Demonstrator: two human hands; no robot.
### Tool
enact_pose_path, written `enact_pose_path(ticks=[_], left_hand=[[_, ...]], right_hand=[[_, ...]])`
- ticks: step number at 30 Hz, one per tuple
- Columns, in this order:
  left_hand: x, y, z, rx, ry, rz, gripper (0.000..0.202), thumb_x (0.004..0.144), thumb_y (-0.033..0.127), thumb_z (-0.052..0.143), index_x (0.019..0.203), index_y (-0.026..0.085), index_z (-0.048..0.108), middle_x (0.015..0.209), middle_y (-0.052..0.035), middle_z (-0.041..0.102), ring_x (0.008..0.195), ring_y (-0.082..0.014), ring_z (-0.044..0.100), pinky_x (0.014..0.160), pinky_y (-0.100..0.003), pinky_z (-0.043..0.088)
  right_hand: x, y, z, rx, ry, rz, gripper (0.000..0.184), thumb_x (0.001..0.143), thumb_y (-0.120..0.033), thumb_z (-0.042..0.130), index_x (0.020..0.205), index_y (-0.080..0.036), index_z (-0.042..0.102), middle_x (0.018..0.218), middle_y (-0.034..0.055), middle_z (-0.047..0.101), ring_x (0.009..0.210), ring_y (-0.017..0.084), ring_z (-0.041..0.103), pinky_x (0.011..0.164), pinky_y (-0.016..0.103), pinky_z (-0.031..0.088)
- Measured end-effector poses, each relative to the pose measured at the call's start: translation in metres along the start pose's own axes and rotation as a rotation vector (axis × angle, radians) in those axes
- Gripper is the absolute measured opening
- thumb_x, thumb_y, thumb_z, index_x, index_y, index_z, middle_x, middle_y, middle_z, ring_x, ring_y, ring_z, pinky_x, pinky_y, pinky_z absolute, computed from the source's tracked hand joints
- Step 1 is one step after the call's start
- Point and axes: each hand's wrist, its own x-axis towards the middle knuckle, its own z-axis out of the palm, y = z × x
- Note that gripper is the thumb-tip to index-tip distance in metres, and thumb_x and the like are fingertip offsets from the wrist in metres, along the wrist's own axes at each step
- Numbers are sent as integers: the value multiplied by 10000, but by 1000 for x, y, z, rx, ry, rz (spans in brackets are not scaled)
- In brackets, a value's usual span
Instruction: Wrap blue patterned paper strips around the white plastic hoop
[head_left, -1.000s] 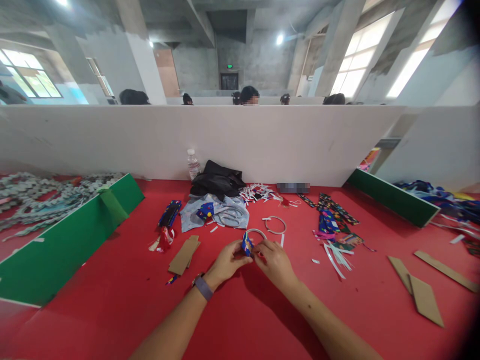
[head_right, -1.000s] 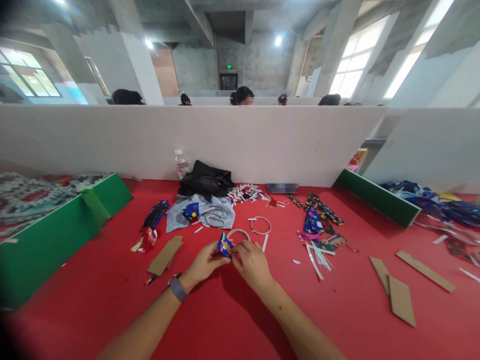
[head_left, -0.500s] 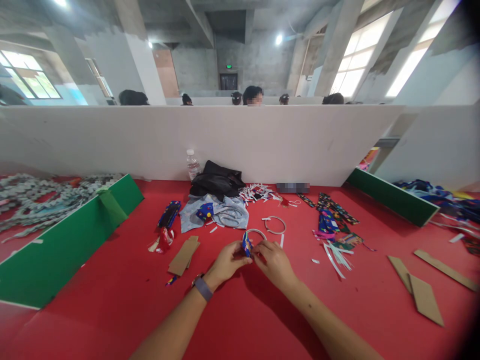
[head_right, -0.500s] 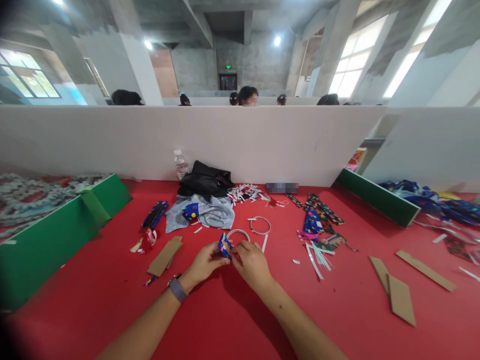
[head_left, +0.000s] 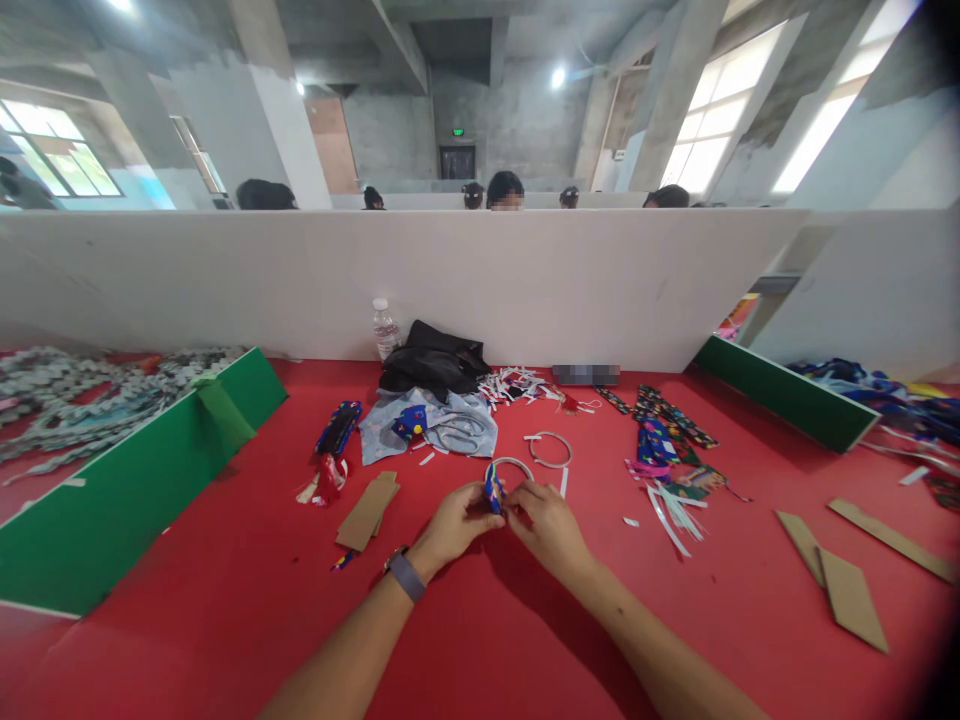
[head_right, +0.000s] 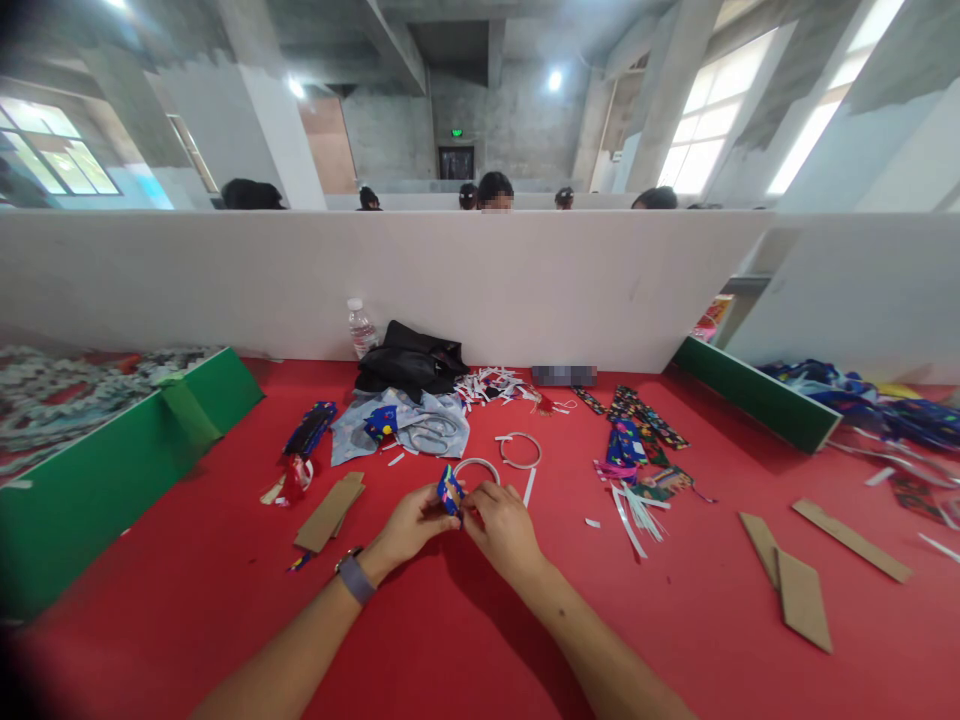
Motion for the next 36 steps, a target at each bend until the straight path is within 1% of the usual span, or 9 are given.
enact_pose_path(ticks=[10,18,24,30,36], left_hand=[[0,-1,0,-21,1,6,297,709,240,689,974,130,610,1001,-89,675,942,-224,607,848,-331,448],[0,-1,-1,-34,14,-15,304,708,241,691,981,132,615,1004,-90,679,950,-229,608,847,-332,450],[0,-1,0,-27,2,-8,287,706,209,686,975,139,614,1007,-83,676,949,-222,609,849,-326,451],[0,-3,-2,-30,0,-18,318,708,240,690,999,139,611,1015,-88,671,951,-223,605,862,-337,444],[-1,3,0,3,5,-25,323,691,259,704,974,136,612,997,-86,674,941,-226,603,857,-341,446]], right_hand=[[2,3,2,50,12,10,106,813,-154,523,786,-195,617,808,31,634,752,162,580,720,280,384],[2,7,3,98,29,-7,119,826,-172,509,797,-205,619,803,24,632,741,151,575,714,266,390],[2,5,2,76,23,9,95,809,-172,531,777,-200,616,796,23,633,732,153,575,708,270,390],[2,5,-1,75,-11,-1,119,836,-193,513,801,-202,627,818,24,629,752,149,575,721,269,391],[2,1,-4,20,-21,-3,116,821,-171,522,791,-195,632,810,32,629,747,155,579,716,278,383]])
